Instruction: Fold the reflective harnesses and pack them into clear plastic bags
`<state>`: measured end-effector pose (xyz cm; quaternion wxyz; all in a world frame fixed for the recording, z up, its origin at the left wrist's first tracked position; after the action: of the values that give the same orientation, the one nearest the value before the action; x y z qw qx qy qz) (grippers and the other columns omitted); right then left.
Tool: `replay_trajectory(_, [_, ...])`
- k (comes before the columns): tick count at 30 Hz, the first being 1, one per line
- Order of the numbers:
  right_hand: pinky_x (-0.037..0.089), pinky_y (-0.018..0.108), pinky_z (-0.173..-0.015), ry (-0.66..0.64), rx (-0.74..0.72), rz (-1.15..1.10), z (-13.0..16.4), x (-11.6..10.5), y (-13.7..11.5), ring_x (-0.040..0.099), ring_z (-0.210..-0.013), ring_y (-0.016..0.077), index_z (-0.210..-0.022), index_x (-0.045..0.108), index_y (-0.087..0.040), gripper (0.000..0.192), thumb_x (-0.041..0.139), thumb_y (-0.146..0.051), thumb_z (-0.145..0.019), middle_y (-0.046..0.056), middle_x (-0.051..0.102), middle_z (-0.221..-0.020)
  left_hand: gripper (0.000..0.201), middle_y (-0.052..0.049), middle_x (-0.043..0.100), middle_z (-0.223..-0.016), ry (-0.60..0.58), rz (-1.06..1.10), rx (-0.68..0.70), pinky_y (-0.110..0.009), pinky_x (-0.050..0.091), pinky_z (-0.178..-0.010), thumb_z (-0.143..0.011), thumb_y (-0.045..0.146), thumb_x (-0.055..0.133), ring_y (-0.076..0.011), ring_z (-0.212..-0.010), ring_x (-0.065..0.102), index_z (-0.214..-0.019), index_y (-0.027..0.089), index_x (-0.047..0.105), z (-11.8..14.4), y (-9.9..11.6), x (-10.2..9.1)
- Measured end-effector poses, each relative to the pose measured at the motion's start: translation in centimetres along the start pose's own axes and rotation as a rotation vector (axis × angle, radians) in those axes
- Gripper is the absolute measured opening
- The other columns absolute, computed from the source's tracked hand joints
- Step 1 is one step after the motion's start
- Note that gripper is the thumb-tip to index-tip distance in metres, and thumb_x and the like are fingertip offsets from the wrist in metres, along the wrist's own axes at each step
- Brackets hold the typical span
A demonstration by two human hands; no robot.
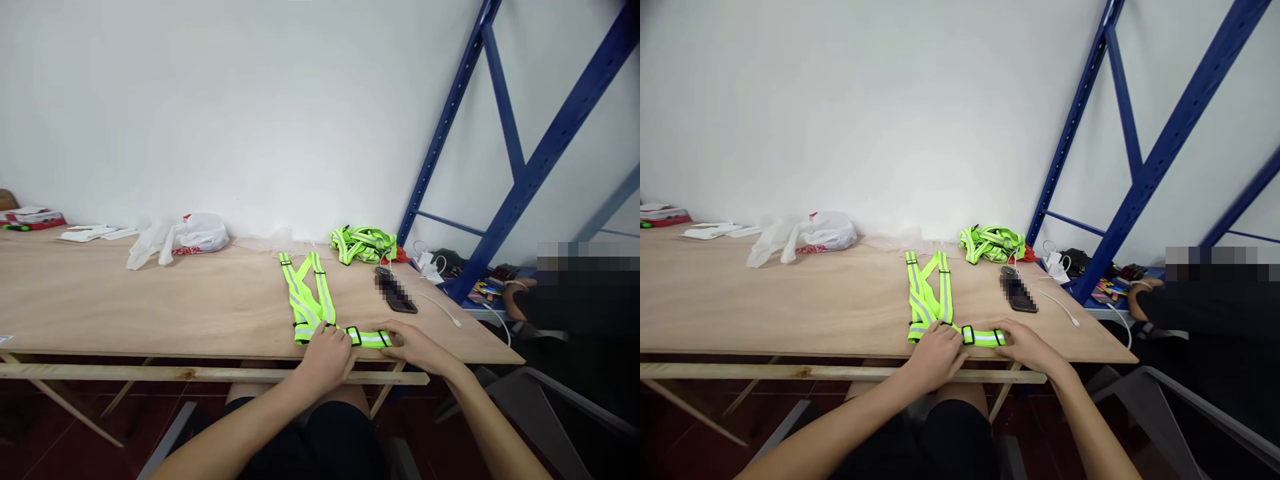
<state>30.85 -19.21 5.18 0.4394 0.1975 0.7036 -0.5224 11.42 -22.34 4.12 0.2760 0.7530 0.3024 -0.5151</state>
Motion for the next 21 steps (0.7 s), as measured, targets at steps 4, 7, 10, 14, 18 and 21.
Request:
replay_trajectory(4, [0.056, 0.039, -0.08, 0.005, 0.018, -0.027, 0.1, -0.4, -0.2, 0.065, -0.083, 0.0232, -0.121, 0.071, -0.027, 0.052, 0.061, -0.021, -0.07, 0.006, 0.073, -0.11, 0.041, -0.017, 0.063, -0.123, -0.006, -0.05, -0.111, -0.064, 0.035, -0.105, -0.088, 0.04, 0.066, -0.0377, -0.12, 0.051, -0.12, 0.016, 0.063, 1.9, 0.5, 0.0])
replay_trajectory(7, [0.057, 0.04, -0.085, 0.087, 0.059, -0.075, 0.3, -1.1, 0.1, 0.067, -0.09, 0.0246, -0.118, 0.072, -0.025, 0.044, 0.067, -0.029, -0.074, 0.008, 0.072, -0.117, 0.048, -0.018, 0.056, -0.135, -0.033, -0.055, -0.164, -0.066, 0.035, -0.103, -0.087, 0.038, 0.068, -0.0404, -0.127, 0.046, -0.129, 0.018, 0.059, 2.4, 0.3, -0.2])
replay_trajectory(10, [0.057, 0.041, -0.089, 0.168, 0.071, -0.219, 0.4, -1.8, 0.0, 0.069, -0.097, 0.0263, -0.122, 0.068, -0.023, 0.051, 0.074, -0.04, -0.075, 0.012, 0.07, -0.123, 0.043, -0.017, 0.058, -0.131, -0.061, -0.035, -0.158, -0.063, 0.038, -0.103, -0.088, 0.036, 0.066, -0.038, -0.124, 0.049, -0.127, 0.018, 0.06, 2.3, 0.1, -0.7])
replay_trajectory(14, [0.061, 0.038, -0.08, 0.235, 0.002, -0.447, -0.1, -2.4, -1.4, 0.07, -0.094, 0.0246, -0.131, 0.061, -0.022, 0.067, 0.079, -0.05, -0.073, 0.014, 0.068, -0.121, 0.04, -0.016, 0.063, -0.121, -0.086, 0.018, -0.162, -0.055, 0.044, -0.1, -0.091, 0.035, 0.062, -0.0341, -0.116, 0.055, -0.124, 0.013, 0.058, 2.1, -0.3, -1.6])
replay_trajectory(18, [0.061, 0.034, -0.07, 0.266, -0.128, -0.536, -2.2, -2.3, -4.6, 0.067, -0.085, 0.0196, -0.13, 0.061, -0.023, 0.066, 0.081, -0.048, -0.072, 0.013, 0.064, -0.122, 0.038, -0.018, 0.066, -0.115, -0.098, 0.037, -0.132, -0.05, 0.045, -0.099, -0.09, 0.038, 0.062, -0.0339, -0.113, 0.057, -0.114, 0.009, 0.064, 1.9, -0.7, -1.9])
replay_trajectory(21, [0.058, 0.03, -0.068, 0.183, -0.211, -0.584, -5.0, -0.5, -8.0, 0.063, -0.081, 0.0153, -0.129, 0.062, -0.022, 0.062, 0.08, -0.042, -0.073, 0.011, 0.063, -0.121, 0.042, -0.019, 0.067, -0.116, -0.103, 0.044, -0.095, -0.048, 0.046, -0.101, -0.09, 0.041, 0.063, -0.0343, -0.115, 0.057, -0.115, 0.007, 0.066, 1.9, -0.9, -1.9])
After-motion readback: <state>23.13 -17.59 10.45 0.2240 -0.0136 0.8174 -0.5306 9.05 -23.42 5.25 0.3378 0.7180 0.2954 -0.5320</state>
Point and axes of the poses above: each hand's wrist, its own z-axis away from the middle knuckle, its own x-axis out of the palm, y = z × x, the point moved 5 cm from there along -z, towards the middle knuckle
